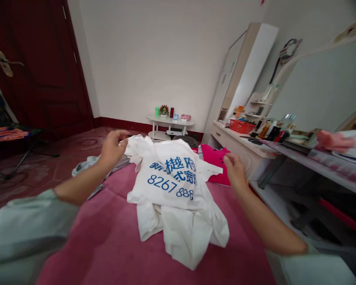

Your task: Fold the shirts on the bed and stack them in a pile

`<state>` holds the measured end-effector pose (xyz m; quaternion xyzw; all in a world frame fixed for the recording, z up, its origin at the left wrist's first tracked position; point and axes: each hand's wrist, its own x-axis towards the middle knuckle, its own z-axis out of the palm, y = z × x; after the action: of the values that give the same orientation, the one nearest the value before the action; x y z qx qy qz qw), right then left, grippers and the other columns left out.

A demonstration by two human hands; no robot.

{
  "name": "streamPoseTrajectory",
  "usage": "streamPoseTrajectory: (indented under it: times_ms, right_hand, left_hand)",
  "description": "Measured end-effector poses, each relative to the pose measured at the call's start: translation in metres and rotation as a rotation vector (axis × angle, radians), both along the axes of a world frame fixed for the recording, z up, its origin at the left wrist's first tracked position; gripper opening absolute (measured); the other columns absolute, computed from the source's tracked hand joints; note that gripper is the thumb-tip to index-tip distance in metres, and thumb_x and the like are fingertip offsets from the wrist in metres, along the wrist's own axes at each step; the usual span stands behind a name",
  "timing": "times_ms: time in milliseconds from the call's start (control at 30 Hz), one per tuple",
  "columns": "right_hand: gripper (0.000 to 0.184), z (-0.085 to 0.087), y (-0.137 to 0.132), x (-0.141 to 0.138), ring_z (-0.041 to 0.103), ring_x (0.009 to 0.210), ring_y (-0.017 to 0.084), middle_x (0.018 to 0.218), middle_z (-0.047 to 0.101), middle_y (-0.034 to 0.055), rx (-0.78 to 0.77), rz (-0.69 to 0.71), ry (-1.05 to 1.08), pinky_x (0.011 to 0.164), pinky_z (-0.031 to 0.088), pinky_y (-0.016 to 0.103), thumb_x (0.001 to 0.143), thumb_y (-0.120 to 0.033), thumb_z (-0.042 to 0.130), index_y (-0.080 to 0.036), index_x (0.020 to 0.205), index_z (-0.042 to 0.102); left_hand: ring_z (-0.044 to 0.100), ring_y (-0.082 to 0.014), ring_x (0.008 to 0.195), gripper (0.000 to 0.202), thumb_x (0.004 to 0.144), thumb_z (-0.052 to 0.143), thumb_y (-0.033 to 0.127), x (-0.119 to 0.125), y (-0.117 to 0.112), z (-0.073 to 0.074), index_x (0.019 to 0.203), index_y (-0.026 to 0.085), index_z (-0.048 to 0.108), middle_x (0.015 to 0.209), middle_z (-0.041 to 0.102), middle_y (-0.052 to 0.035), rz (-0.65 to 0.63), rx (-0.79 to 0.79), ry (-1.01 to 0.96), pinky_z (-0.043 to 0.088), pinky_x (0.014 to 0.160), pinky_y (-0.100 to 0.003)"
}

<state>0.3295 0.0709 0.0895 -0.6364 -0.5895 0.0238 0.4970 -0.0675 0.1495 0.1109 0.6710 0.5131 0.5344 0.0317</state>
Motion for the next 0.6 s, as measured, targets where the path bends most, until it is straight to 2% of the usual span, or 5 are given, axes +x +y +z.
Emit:
streamPoseTrajectory:
  times_ms: [100,200,300,400,600]
  right_hand:
    - [0.035,-0.05,-0.049,-0.019,0.058,0.104,0.021,0.112,0.062,0.0115,-0.086,0.176,0.07,0.09,0.046,0.038,0.089,-0.04,0.043,-0.016,0.112,0.054]
    - [0.028,-0.064,-0.104,-0.043,0.054,0.111,0.021,0.116,0.059,0.0088,-0.249,0.466,-0.094,0.095,0.043,0.036,0.084,-0.034,0.056,-0.021,0.108,0.059]
    - [0.048,-0.053,-0.143,-0.062,0.048,0.118,0.023,0.126,0.055,0.0065,-0.403,0.698,-0.317,0.101,0.038,0.036,0.073,-0.031,0.069,-0.027,0.119,0.057]
    - [0.067,-0.051,-0.152,-0.077,0.043,0.123,0.026,0.135,0.05,0.0065,-0.504,0.765,-0.494,0.105,0.033,0.041,0.07,-0.022,0.069,-0.029,0.133,0.047]
    - [0.026,-0.058,-0.13,-0.083,0.057,0.092,0.021,0.093,0.065,0.0057,-0.478,0.689,-0.381,0.082,0.044,0.032,0.09,-0.022,0.041,-0.021,0.094,0.067]
  left_hand:
    - [0.053,-0.021,0.109,0.024,0.082,0.052,0.023,0.001,-0.048,-0.059,0.102,0.017,0.062,0.112,0.059,-0.0063,-0.225,-0.03,0.192,0.041,0.096,-0.034]
    - [0.051,-0.022,0.114,0.026,0.088,0.048,0.024,-0.002,-0.102,-0.091,0.11,0.025,0.061,0.119,0.057,-0.0061,-0.502,-0.128,0.455,0.04,0.099,-0.035]
    - [0.046,-0.0261,0.122,0.044,0.084,0.057,0.033,-0.006,-0.135,-0.097,0.128,0.031,0.052,0.134,0.049,-0.0068,-0.655,-0.172,0.659,0.039,0.102,-0.039]
    - [0.043,-0.0266,0.126,0.06,0.084,0.056,0.029,0.001,-0.141,-0.097,0.14,0.036,0.035,0.144,0.041,-0.0049,-0.705,-0.19,0.743,0.038,0.103,-0.041]
    - [0.062,-0.0204,0.093,0.036,0.087,0.041,0.016,0.013,-0.131,-0.083,0.113,0.028,0.062,0.101,0.067,-0.0056,-0.786,-0.34,0.582,0.048,0.083,-0.03]
